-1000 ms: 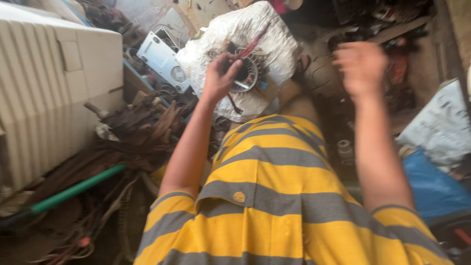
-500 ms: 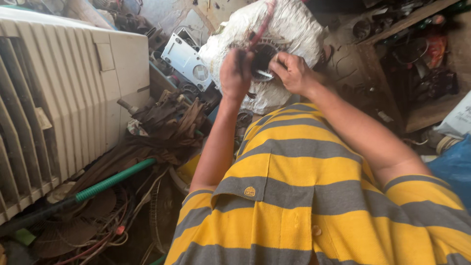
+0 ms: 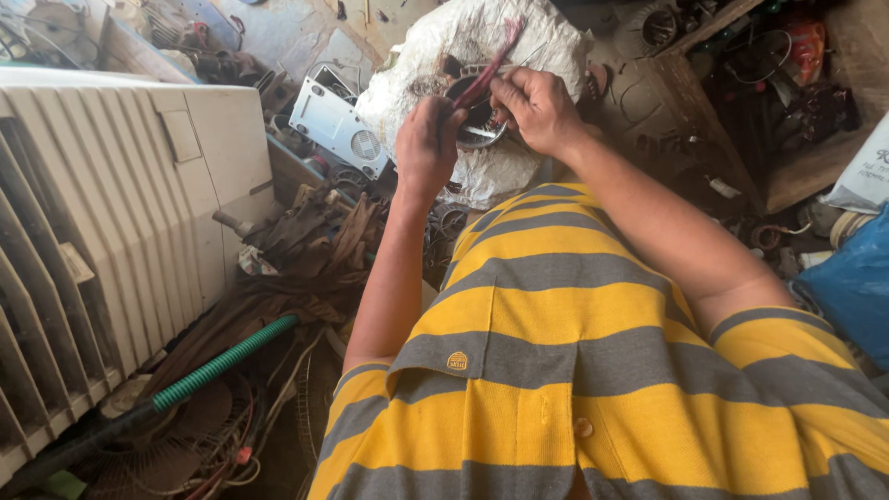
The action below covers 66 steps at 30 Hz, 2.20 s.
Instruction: The person uses pliers and a screwdriver to strip and adjust wires on a small electrical component, likely a fan motor. They repeatedly cut wire ends, twist strands, and reposition the component on a workbench.
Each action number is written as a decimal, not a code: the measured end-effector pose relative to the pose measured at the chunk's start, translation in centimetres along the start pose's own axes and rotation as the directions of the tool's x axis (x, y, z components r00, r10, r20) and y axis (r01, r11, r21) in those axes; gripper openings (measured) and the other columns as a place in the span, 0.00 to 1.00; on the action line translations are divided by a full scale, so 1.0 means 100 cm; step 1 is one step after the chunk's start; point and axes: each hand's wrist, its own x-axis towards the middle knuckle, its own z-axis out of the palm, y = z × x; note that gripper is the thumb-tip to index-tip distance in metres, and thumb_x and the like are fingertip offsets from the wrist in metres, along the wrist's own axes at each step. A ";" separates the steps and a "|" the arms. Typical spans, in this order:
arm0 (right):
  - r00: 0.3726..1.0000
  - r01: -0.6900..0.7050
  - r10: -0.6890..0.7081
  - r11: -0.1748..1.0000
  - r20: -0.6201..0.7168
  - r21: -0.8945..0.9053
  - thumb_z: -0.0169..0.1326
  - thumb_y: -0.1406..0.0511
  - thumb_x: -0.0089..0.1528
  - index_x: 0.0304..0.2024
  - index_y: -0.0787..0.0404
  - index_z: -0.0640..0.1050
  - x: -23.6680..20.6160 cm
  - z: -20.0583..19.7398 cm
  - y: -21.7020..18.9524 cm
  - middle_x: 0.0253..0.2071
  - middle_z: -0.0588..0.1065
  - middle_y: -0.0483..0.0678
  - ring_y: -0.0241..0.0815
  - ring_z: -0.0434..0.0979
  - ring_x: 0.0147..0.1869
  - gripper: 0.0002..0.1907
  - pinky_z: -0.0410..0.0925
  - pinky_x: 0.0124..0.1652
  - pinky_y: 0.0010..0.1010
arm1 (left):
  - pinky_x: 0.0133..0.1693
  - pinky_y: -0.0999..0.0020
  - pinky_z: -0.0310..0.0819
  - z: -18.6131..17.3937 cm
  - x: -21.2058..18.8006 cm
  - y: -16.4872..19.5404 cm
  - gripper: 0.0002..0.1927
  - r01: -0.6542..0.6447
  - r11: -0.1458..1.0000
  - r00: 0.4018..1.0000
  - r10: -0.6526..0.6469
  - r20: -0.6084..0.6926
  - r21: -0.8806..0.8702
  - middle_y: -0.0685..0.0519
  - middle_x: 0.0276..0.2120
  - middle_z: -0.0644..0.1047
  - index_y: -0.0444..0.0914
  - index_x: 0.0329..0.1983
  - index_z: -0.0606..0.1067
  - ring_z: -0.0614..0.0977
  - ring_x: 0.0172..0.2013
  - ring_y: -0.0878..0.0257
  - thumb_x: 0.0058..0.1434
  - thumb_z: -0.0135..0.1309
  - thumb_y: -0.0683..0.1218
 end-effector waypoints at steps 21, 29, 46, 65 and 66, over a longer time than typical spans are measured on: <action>0.780 0.576 -0.525 0.388 0.341 -0.720 0.66 0.62 0.56 0.45 0.56 0.80 0.001 -0.003 -0.106 0.43 0.77 0.45 0.43 0.80 0.46 0.15 0.70 0.43 0.34 | 0.54 0.64 0.73 -0.006 0.008 -0.052 0.27 0.453 0.834 0.845 -0.291 0.448 -0.314 0.45 0.49 0.81 0.28 0.58 0.73 0.79 0.51 0.62 0.69 0.55 0.56; 0.728 0.661 -0.441 0.249 0.525 -0.708 0.58 0.67 0.62 0.32 0.51 0.79 0.015 0.000 -0.097 0.31 0.78 0.41 0.40 0.79 0.40 0.05 0.69 0.42 0.34 | 0.49 0.61 0.76 -0.036 0.009 -0.020 0.22 0.432 0.873 0.818 -0.273 0.506 -0.228 0.47 0.41 0.83 0.35 0.49 0.79 0.82 0.44 0.59 0.72 0.49 0.58; 0.804 0.449 -0.561 0.355 0.197 -0.820 0.67 0.55 0.63 0.25 0.58 0.80 -0.024 -0.033 -0.226 0.21 0.76 0.49 0.44 0.76 0.23 0.17 0.68 0.27 0.32 | 0.43 0.50 0.74 -0.018 -0.007 -0.038 0.20 0.300 0.942 0.867 -0.336 0.368 0.153 0.40 0.37 0.81 0.36 0.43 0.79 0.83 0.39 0.42 0.67 0.52 0.58; 0.932 0.083 0.072 0.911 0.354 -0.405 0.58 0.56 0.60 0.56 0.56 0.76 0.015 -0.004 -0.046 0.48 0.82 0.54 0.50 0.82 0.53 0.23 0.71 0.53 0.41 | 0.59 0.49 0.69 -0.008 0.006 0.018 0.44 -0.104 0.963 0.993 0.086 0.083 0.250 0.36 0.58 0.69 0.32 0.66 0.61 0.75 0.58 0.40 0.62 0.57 0.68; 0.951 0.058 0.065 0.923 0.303 -0.380 0.59 0.56 0.60 0.54 0.58 0.77 0.012 -0.006 -0.046 0.46 0.82 0.55 0.49 0.82 0.50 0.22 0.71 0.50 0.41 | 0.61 0.46 0.67 -0.010 0.006 0.016 0.47 -0.114 0.922 0.993 0.104 0.047 0.371 0.36 0.58 0.71 0.32 0.68 0.60 0.75 0.60 0.40 0.60 0.59 0.68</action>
